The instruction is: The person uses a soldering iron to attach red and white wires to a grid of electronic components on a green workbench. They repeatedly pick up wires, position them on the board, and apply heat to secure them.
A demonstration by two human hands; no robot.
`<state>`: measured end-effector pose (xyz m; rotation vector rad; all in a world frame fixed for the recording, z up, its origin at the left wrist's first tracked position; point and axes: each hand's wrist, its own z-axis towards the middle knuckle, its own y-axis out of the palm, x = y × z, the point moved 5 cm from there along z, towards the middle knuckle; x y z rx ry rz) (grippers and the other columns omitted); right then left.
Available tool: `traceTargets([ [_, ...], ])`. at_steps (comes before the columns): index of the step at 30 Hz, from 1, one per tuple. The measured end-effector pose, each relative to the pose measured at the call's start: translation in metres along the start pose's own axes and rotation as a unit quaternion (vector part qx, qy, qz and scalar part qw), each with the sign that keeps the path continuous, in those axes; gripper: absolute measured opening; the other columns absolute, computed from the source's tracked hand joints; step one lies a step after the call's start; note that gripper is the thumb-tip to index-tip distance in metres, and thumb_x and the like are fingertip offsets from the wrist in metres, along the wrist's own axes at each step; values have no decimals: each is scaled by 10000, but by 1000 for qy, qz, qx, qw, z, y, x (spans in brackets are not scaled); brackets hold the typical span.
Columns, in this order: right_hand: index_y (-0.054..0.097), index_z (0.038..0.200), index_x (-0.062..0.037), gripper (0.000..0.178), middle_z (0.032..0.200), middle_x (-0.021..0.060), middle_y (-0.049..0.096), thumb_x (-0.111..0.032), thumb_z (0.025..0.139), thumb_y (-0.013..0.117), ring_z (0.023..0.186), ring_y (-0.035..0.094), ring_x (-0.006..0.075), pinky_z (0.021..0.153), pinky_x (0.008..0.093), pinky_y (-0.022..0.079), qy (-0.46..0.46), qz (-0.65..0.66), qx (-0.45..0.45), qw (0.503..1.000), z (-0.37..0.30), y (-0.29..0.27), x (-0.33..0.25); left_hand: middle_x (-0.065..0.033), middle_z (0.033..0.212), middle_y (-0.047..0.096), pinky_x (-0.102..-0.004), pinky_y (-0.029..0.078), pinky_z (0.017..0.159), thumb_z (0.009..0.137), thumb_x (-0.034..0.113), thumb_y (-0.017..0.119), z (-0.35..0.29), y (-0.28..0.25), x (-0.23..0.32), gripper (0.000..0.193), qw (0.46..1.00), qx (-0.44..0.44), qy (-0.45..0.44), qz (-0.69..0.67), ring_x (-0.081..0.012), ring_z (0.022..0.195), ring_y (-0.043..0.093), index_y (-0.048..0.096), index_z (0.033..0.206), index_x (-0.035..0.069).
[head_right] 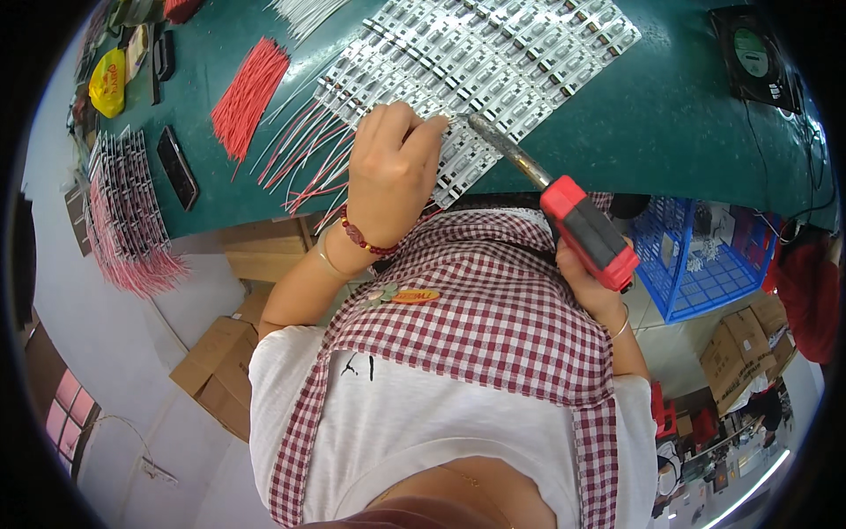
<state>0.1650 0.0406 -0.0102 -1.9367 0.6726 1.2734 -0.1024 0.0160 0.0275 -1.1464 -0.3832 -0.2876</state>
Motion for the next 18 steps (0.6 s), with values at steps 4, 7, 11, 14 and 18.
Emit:
traceTargets([
  [4, 609, 900, -12, 104, 772, 19, 581, -106, 856, 615, 696, 543, 121, 638, 273, 450, 69, 100, -8, 993, -4, 0, -11, -60, 714, 451, -338, 398, 626, 682, -19, 659, -1, 0, 0, 190, 1000, -6, -2, 7, -223, 679, 478, 650, 862, 42],
  [7, 598, 909, -5, 123, 782, 20, 575, -120, 869, 609, 709, 538, 119, 651, 270, 444, 67, 113, -19, 991, -4, 0, -15, -58, 723, 455, -337, 395, 635, 688, -10, 661, -1, 1, -1, 164, 1000, -15, -2, 20, -226, 691, 482, 635, 840, 46],
  [11, 593, 905, 3, 128, 779, 21, 570, -120, 874, 607, 706, 532, 115, 650, 266, 439, 52, 147, -32, 987, -3, 0, -15, -55, 747, 471, -346, 385, 640, 698, 14, 661, 2, 0, -1, 133, 999, -24, -8, 22, -233, 710, 488, 609, 813, 57],
  [14, 596, 912, 1, 126, 785, 19, 572, -118, 874, 608, 709, 534, 114, 654, 263, 439, 57, 137, -14, 989, -9, -1, -8, -53, 765, 483, -355, 377, 643, 704, 31, 659, 4, 3, 1, 115, 1000, -18, -18, 19, -237, 727, 495, 586, 786, 64],
  [18, 609, 918, -8, 119, 792, 23, 583, -111, 859, 624, 710, 548, 119, 642, 266, 446, 79, 126, -11, 989, -15, -3, 7, -52, 785, 492, -361, 374, 648, 707, 45, 656, 10, 5, 6, 111, 998, -32, -32, 38, -236, 755, 502, 559, 757, 66],
])
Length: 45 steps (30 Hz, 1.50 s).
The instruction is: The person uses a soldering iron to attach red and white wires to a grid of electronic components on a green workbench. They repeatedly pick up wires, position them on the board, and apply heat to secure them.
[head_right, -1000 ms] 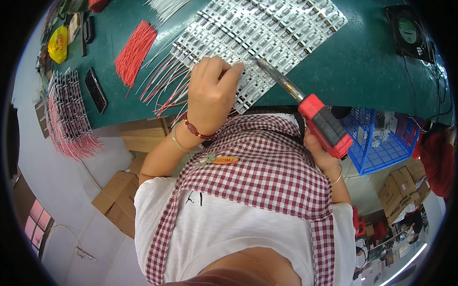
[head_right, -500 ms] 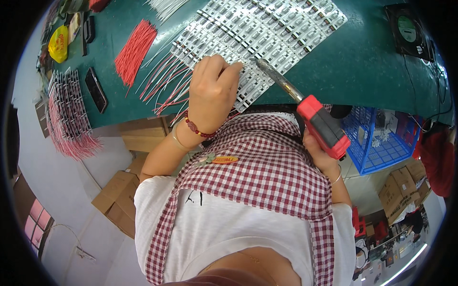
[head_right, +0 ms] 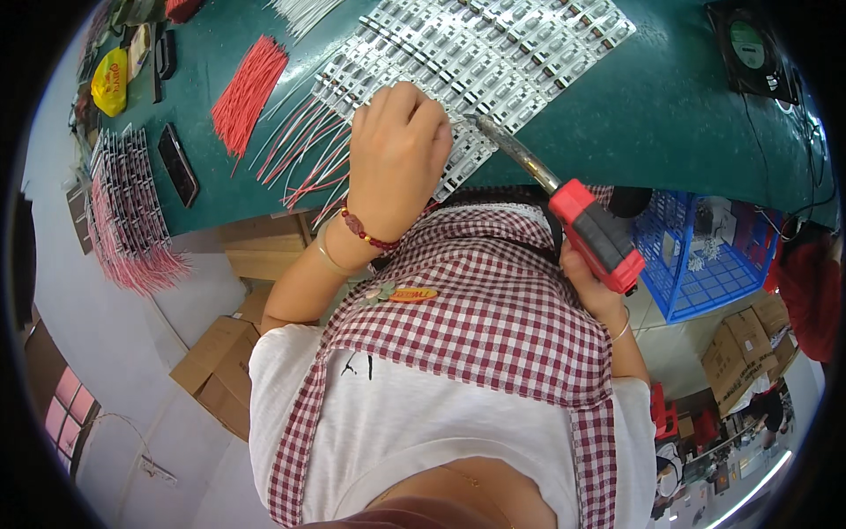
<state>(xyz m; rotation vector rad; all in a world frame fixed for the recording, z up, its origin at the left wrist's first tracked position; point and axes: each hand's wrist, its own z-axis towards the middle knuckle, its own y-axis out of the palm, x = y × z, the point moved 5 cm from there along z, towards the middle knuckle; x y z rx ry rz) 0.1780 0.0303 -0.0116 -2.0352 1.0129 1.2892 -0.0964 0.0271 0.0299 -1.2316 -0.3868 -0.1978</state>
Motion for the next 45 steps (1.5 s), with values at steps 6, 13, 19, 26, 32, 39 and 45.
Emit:
traceTargets([
  [6, 627, 905, -13, 121, 807, 44, 600, -96, 822, 655, 706, 566, 131, 620, 287, 465, -45, -111, 11, 993, 3, -4, 13, -52, 808, 498, -365, 376, 660, 718, 61, 645, 4, -1, 3, 98, 999, -37, -9, 16, -235, 788, 507, 560, 767, 63],
  [13, 606, 901, -15, 136, 783, 36, 580, -138, 851, 633, 705, 551, 137, 659, 279, 452, -26, -11, 16, 999, -2, -2, 1, -57, 815, 504, -369, 374, 680, 731, 73, 635, 7, 0, 4, 82, 998, -56, -3, 26, -235, 811, 512, 564, 770, 65],
  [19, 579, 893, -10, 212, 714, 33, 538, -222, 893, 590, 642, 502, 113, 594, 256, 406, -26, 25, -25, 999, 4, 1, -10, -61, 821, 507, -369, 375, 685, 738, 111, 648, 9, -4, 4, 93, 996, -77, -11, 41, -235, 834, 515, 574, 782, 75],
  [26, 457, 1244, 45, 469, 701, 52, 540, -275, 915, 556, 567, 461, 93, 523, 223, 378, -124, 82, 24, 989, 15, 0, -21, -119, 860, 582, -400, 454, 722, 767, 120, 648, 90, -25, -79, 133, 996, 49, 13, 68, -302, 830, 563, 602, 869, 48],
  [32, 449, 1253, 38, 478, 683, 54, 521, -282, 915, 558, 562, 455, 101, 534, 234, 386, -157, 107, 31, 981, 16, 3, -28, -138, 822, 562, -420, 462, 707, 762, 137, 620, 128, 3, -122, 102, 990, 38, -13, 135, -318, 834, 553, 610, 750, 36],
  [39, 454, 1180, 43, 553, 616, 47, 484, -398, 879, 598, 495, 427, 106, 511, 255, 402, -140, 103, 91, 981, 22, -3, -32, -136, 822, 566, -415, 463, 692, 797, 103, 571, 124, 3, -128, 65, 971, 120, 30, 205, -322, 797, 554, 575, 804, 39],
  [45, 454, 1175, 46, 540, 619, 52, 481, -391, 887, 586, 493, 424, 101, 509, 248, 401, -154, 105, 91, 978, 25, -5, -35, -57, 771, 541, -279, 446, 638, 937, 107, 492, 108, -43, -120, 119, 899, 295, -71, -317, -161, 689, 531, 547, 882, 17],
])
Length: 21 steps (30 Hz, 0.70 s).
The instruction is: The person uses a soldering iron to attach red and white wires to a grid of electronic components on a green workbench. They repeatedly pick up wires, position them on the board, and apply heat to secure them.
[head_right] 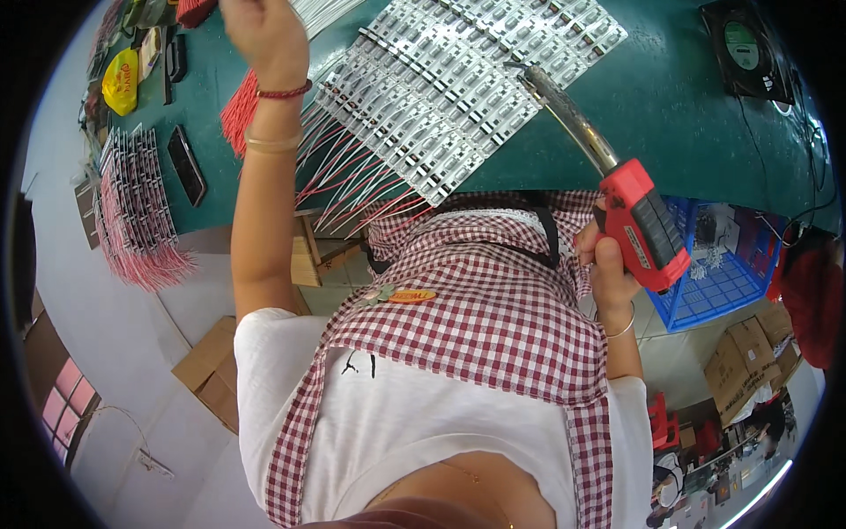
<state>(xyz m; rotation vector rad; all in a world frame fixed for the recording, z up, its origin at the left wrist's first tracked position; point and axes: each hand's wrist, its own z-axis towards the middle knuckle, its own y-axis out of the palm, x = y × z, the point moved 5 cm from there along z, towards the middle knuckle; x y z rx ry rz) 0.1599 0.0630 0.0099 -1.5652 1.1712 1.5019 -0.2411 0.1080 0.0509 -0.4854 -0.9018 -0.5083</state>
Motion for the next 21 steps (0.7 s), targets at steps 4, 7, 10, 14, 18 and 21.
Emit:
traceTargets([
  [4, 456, 1173, 47, 537, 615, 50, 480, -390, 889, 584, 492, 422, 98, 508, 246, 399, -2, 19, -7, 1000, -1, 1, 3, 12, 769, 504, -216, 427, 648, 971, 110, 452, -20, -9, 1, 143, 990, 63, -74, -98, -66, 707, 491, 564, 976, 20],
  [7, 454, 1173, 48, 542, 612, 50, 483, -392, 886, 586, 487, 422, 97, 507, 245, 398, 1, 2, -12, 1000, -1, 2, 4, 10, 757, 506, -202, 420, 646, 973, 114, 451, -25, -10, 6, 168, 996, 31, -41, -70, -74, 698, 491, 583, 975, 10],
  [10, 453, 1168, 50, 553, 609, 48, 486, -401, 881, 590, 482, 420, 96, 501, 242, 391, -7, -9, -9, 1000, -1, 5, 2, 24, 745, 497, -203, 406, 629, 988, 149, 432, -27, -3, 18, 238, 995, -14, -70, -69, -61, 701, 476, 614, 936, 5],
  [14, 454, 1157, 50, 563, 598, 46, 484, -412, 871, 600, 477, 420, 95, 490, 239, 382, -4, -3, -4, 1000, -4, 3, 3, -46, 769, 575, -297, 458, 649, 887, 115, 542, -36, -8, 23, 130, 992, -71, -100, -31, -173, 716, 558, 631, 890, 20],
  [18, 457, 1156, 43, 563, 591, 44, 481, -413, 863, 610, 477, 423, 97, 486, 237, 375, 18, 1, 0, 1000, -12, -3, 7, -98, 855, 639, -287, 472, 637, 722, -10, 672, -79, -1, 81, 198, 967, -230, 7, 113, -234, 762, 591, 649, 909, 50],
  [21, 502, 1128, 35, 491, 634, 41, 502, -375, 878, 604, 535, 445, 99, 515, 235, 376, 50, 7, -27, 998, -20, -6, 9, -82, 768, 565, -304, 447, 596, 703, -23, 670, -121, 17, 89, 167, 929, -297, 121, 182, -232, 704, 547, 648, 851, 51],
])
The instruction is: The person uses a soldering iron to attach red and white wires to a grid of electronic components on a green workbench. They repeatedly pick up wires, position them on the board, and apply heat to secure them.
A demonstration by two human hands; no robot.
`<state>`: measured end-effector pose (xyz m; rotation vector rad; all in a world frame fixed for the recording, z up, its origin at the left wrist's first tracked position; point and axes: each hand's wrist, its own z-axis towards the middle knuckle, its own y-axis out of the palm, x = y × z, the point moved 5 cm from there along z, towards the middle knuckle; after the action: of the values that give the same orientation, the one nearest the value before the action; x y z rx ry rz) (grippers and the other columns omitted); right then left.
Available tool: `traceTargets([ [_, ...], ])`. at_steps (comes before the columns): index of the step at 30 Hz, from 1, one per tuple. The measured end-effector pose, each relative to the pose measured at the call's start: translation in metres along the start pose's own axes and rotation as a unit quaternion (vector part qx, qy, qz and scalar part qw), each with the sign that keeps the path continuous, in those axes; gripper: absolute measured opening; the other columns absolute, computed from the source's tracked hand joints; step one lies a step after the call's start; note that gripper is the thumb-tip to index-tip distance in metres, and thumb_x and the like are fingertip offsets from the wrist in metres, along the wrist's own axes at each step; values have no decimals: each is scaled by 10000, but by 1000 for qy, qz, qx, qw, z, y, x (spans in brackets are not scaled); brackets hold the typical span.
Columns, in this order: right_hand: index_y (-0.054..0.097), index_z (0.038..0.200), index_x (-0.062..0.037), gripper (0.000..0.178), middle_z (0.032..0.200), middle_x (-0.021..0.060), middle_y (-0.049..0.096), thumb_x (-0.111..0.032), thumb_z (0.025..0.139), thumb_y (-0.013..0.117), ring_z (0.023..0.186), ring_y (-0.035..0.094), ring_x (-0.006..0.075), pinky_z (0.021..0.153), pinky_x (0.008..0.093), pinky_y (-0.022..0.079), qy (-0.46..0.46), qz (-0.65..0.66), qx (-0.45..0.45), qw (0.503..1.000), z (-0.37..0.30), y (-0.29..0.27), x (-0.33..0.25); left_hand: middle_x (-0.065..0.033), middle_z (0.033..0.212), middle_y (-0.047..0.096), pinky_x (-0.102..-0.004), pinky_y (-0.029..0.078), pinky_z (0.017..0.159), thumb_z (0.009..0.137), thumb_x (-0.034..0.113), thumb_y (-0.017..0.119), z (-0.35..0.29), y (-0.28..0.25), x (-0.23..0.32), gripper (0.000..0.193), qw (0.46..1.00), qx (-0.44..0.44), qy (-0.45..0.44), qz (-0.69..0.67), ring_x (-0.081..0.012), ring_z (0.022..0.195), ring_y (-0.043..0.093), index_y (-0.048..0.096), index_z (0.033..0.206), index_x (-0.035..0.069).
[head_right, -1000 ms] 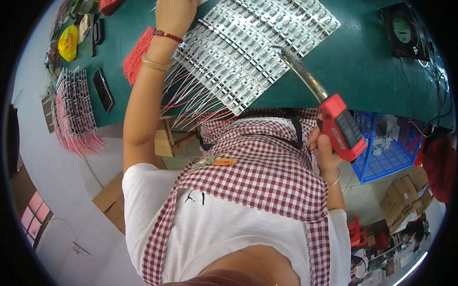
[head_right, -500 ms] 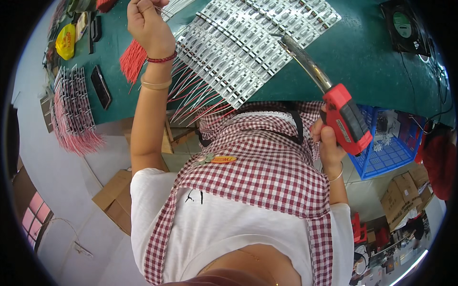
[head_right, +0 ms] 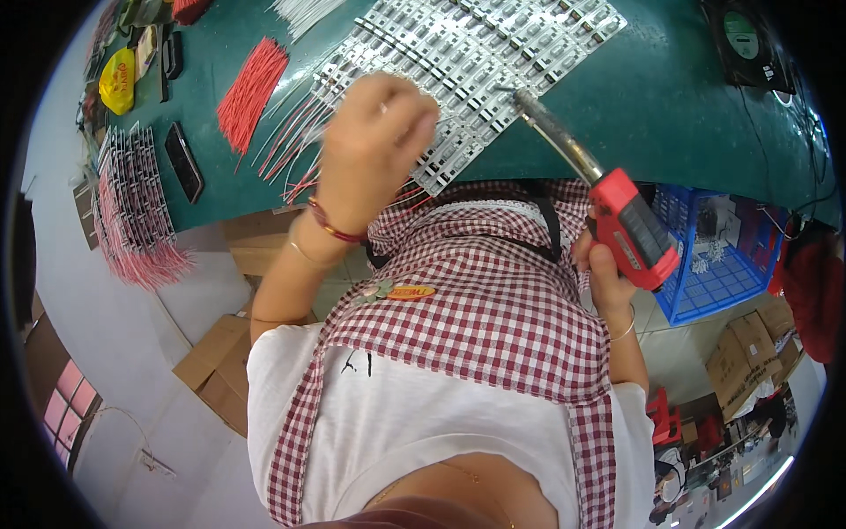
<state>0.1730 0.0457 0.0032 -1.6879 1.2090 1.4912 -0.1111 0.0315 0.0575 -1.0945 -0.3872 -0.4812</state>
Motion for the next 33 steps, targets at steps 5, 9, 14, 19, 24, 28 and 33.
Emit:
traceTargets([
  [5, 543, 803, -24, 333, 673, 27, 521, -342, 893, 583, 583, 467, 91, 537, 232, 374, 65, -32, -62, 995, -12, -3, 15, -66, 696, 454, -337, 413, 562, 693, -20, 659, -33, 27, 12, 169, 999, -26, -22, 30, -231, 644, 494, 641, 847, 47],
  [9, 575, 863, -18, 218, 730, 17, 552, -232, 883, 612, 651, 510, 98, 599, 242, 413, 101, -64, -61, 991, -20, -6, 24, -72, 728, 441, -337, 407, 597, 677, 29, 569, -36, 30, 13, 180, 998, -18, -28, 46, -231, 684, 481, 607, 853, 26],
  [14, 608, 928, -19, 115, 790, 14, 586, -110, 861, 627, 726, 550, 110, 662, 259, 445, 100, -62, -62, 991, -26, -16, 40, -70, 699, 458, -332, 414, 570, 684, -27, 655, -35, 29, 12, 190, 999, -2, -28, 47, -228, 651, 494, 644, 861, 41],
  [19, 621, 945, -18, 117, 800, 17, 593, -86, 850, 631, 739, 560, 112, 686, 265, 456, 50, -169, -54, 983, -24, -22, 46, -71, 698, 455, -337, 414, 579, 678, -31, 655, -33, 31, 12, 189, 999, -8, -27, 47, -229, 654, 494, 641, 855, 33],
  [24, 616, 929, -13, 118, 781, 23, 585, -95, 846, 633, 712, 552, 117, 669, 266, 454, 36, -177, -52, 982, -21, -16, 36, -71, 701, 458, -339, 418, 587, 680, -31, 644, -32, 31, 13, 180, 997, -15, -31, 62, -230, 660, 497, 639, 848, 34],
  [28, 593, 858, -12, 135, 743, 19, 554, -145, 870, 611, 666, 516, 118, 624, 259, 426, 84, -88, -63, 991, -20, -9, 22, -69, 707, 461, -340, 419, 597, 683, -28, 635, -32, 32, 13, 169, 997, -20, -30, 71, -231, 666, 498, 636, 839, 39],
  [33, 571, 814, -20, 165, 728, 15, 534, -166, 889, 589, 657, 493, 116, 612, 255, 406, 83, -75, -74, 991, -19, -10, 21, -67, 714, 459, -339, 413, 600, 685, -27, 636, -30, 32, 13, 162, 997, -16, -29, 76, -232, 673, 494, 633, 833, 41],
])
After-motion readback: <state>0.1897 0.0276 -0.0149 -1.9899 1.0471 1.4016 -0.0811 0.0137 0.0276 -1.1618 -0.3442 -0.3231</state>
